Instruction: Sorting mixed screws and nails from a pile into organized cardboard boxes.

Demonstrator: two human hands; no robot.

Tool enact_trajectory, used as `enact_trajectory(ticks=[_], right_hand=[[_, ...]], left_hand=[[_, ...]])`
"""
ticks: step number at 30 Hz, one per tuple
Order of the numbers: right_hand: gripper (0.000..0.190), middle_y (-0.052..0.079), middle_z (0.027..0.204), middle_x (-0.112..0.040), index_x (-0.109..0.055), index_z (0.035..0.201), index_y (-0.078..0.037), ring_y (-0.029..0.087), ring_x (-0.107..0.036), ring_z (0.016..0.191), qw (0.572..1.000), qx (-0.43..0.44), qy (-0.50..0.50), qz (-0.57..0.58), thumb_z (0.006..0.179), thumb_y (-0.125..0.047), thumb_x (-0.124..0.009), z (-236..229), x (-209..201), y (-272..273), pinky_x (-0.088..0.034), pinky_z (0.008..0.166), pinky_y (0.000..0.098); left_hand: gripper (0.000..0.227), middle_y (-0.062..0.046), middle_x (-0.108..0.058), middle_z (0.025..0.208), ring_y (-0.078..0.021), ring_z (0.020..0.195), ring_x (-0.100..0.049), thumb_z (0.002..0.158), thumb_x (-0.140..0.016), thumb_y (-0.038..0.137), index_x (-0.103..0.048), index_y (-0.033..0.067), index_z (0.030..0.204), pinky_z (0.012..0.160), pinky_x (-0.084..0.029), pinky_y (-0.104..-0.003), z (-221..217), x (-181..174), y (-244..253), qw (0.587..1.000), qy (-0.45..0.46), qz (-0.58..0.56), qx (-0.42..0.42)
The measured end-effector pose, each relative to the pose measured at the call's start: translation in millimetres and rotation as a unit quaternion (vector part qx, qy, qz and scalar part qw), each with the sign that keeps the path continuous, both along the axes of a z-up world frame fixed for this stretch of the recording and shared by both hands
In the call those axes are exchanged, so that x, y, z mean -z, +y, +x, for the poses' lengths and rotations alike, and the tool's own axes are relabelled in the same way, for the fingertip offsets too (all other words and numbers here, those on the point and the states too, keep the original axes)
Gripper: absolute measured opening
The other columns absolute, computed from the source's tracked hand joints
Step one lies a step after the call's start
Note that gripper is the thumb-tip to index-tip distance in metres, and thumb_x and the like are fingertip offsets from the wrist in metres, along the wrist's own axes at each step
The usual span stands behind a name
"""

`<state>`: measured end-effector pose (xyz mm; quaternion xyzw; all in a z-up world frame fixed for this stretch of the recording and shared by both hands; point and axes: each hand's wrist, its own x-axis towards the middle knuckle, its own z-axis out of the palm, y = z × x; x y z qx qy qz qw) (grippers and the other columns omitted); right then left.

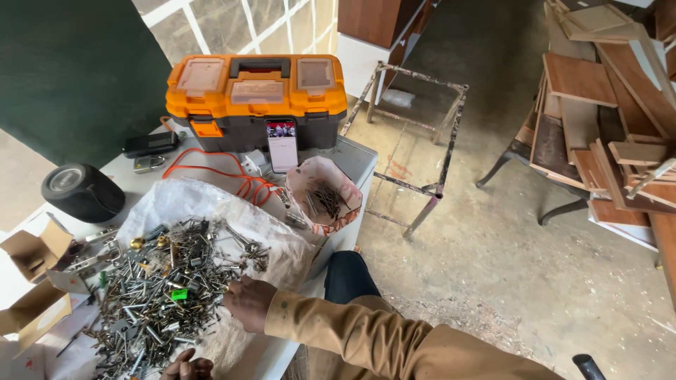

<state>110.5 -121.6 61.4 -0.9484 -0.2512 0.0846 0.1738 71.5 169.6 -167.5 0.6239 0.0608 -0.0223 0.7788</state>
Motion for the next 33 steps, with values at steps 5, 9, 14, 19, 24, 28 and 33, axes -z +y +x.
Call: enact_trajectory(ticks=[5,9,14,19,24,28,33], right_hand=[[0.033,0.012,0.108,-0.055,-0.060,0.114,-0.002,0.026,-0.051,0.095,0.999,0.033,0.003,-0.034,0.086,0.014,-0.058,-8,8,7,-0.055,0.077,0.0368],[0.029,0.011,0.104,-0.051,-0.058,0.101,-0.001,0.025,-0.049,0.094,0.998,0.031,-0.052,-0.017,0.081,0.020,-0.055,-8,11,-3,-0.056,0.065,0.0350],[0.022,0.005,0.093,-0.077,-0.072,0.099,-0.015,0.022,-0.074,0.089,0.936,0.082,0.023,0.342,0.091,-0.004,-0.055,29,71,-5,-0.055,0.082,0.0375],[0.019,0.015,0.093,-0.075,-0.073,0.109,-0.002,0.019,-0.071,0.075,0.817,0.062,0.208,0.535,0.091,-0.009,-0.074,20,52,-15,-0.062,0.056,0.0301],[0.024,0.018,0.079,-0.072,-0.067,0.108,0.008,0.018,-0.071,0.067,0.779,0.026,0.209,0.591,0.088,-0.002,-0.077,0,13,-11,-0.064,0.061,0.0316],[0.031,0.021,0.087,-0.073,-0.063,0.113,0.010,0.019,-0.072,0.076,0.753,0.018,0.222,0.619,0.086,0.005,-0.078,-11,5,-1,-0.065,0.070,0.0338],[0.024,0.017,0.086,-0.075,-0.068,0.108,0.008,0.014,-0.072,0.071,0.787,0.025,0.199,0.584,0.087,0.003,-0.078,-20,-10,4,-0.064,0.067,0.0299]], left_hand=[[0.041,-0.020,-0.070,0.071,-0.0230,0.059,-0.068,0.101,-0.066,0.039,-0.072,-0.0016,0.109,0.058,-0.050,-0.026,-8,-44,-43,0.991,-0.065,0.098,-0.064],[0.033,-0.014,-0.071,0.071,-0.0147,0.059,-0.070,0.097,-0.072,0.038,-0.072,0.0054,0.101,0.057,-0.050,-0.018,-19,-82,-72,0.989,-0.116,0.045,-0.075],[0.055,0.000,-0.056,0.087,-0.0062,0.070,-0.049,0.088,-0.070,0.005,-0.060,0.0011,0.142,0.062,-0.040,-0.017,-39,-141,-115,0.964,-0.034,-0.119,-0.237],[0.024,-0.015,-0.065,0.102,-0.0163,0.078,-0.061,0.093,-0.069,-0.001,-0.072,-0.0071,0.115,0.070,-0.054,-0.026,-37,-146,-115,0.962,-0.114,-0.088,-0.231],[0.020,-0.018,-0.068,0.091,-0.0196,0.071,-0.067,0.089,-0.071,-0.007,-0.071,-0.0106,0.109,0.067,-0.058,-0.031,-34,-135,-117,0.952,-0.127,-0.157,-0.230],[0.023,-0.025,-0.073,0.087,-0.0261,0.070,-0.073,0.084,-0.077,-0.009,-0.071,-0.0127,0.106,0.067,-0.061,-0.038,-41,-159,-123,0.956,-0.112,-0.149,-0.226],[0.027,-0.028,-0.075,0.088,-0.0277,0.072,-0.076,0.081,-0.081,-0.009,-0.073,-0.0118,0.106,0.069,-0.064,-0.040,-44,-178,-128,0.958,-0.099,-0.147,-0.223]])
